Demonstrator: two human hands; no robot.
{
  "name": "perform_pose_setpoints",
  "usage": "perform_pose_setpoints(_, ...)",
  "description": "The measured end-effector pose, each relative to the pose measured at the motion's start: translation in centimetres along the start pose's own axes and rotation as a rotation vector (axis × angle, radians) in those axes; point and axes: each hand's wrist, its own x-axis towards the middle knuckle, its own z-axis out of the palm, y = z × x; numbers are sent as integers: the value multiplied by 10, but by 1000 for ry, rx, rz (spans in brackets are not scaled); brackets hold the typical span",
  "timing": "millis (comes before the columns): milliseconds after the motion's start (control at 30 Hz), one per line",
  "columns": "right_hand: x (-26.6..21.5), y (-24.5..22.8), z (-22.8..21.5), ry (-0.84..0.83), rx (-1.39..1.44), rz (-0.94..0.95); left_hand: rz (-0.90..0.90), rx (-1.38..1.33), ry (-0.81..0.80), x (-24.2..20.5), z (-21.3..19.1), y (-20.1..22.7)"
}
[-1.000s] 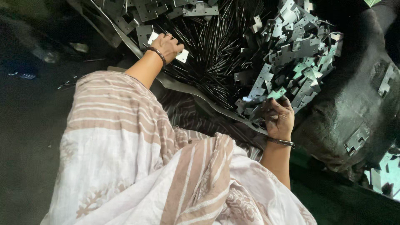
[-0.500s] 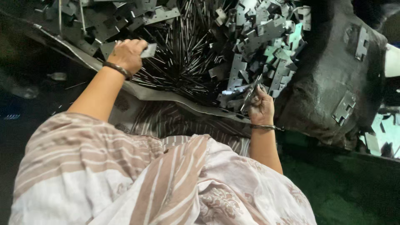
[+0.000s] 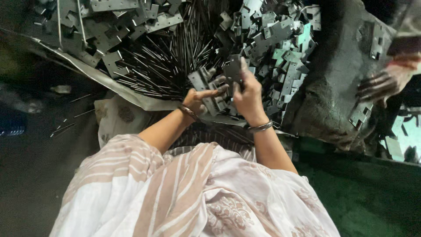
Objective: The person sits on the floor and sorts small metal parts by hand, picking them from a large pile and placing them into a metal tray. The person occasionally inspects individual pieces before placing them in the tray.
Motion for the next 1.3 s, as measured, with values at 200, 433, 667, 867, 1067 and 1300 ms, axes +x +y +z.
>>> perform_pose_setpoints(200, -25, -18, 34, -339, -50, -232, -202, -57, -87, 7, -11, -25)
perform_pose_setpoints(433, -28, 31, -29, 144, 1065, 536, 159, 1923, 303, 20, -50, 100)
perform_pose_setpoints(667, -56, 159, -173, 636, -437, 241, -246, 2702, 657, -37, -161, 222)
perform_pose_setpoints(867, -92, 255, -259, 487, -1033, 356, -179, 2834, 818, -36, -201, 227)
perform_pose_setpoints(1067, -84, 219, -236, 277, -889, 567, -55, 2586, 736, -46, -155, 204)
perform_pose_setpoints(1300, -17, 114, -108, 124, -463, 60, 377, 2221, 406, -54, -103, 155)
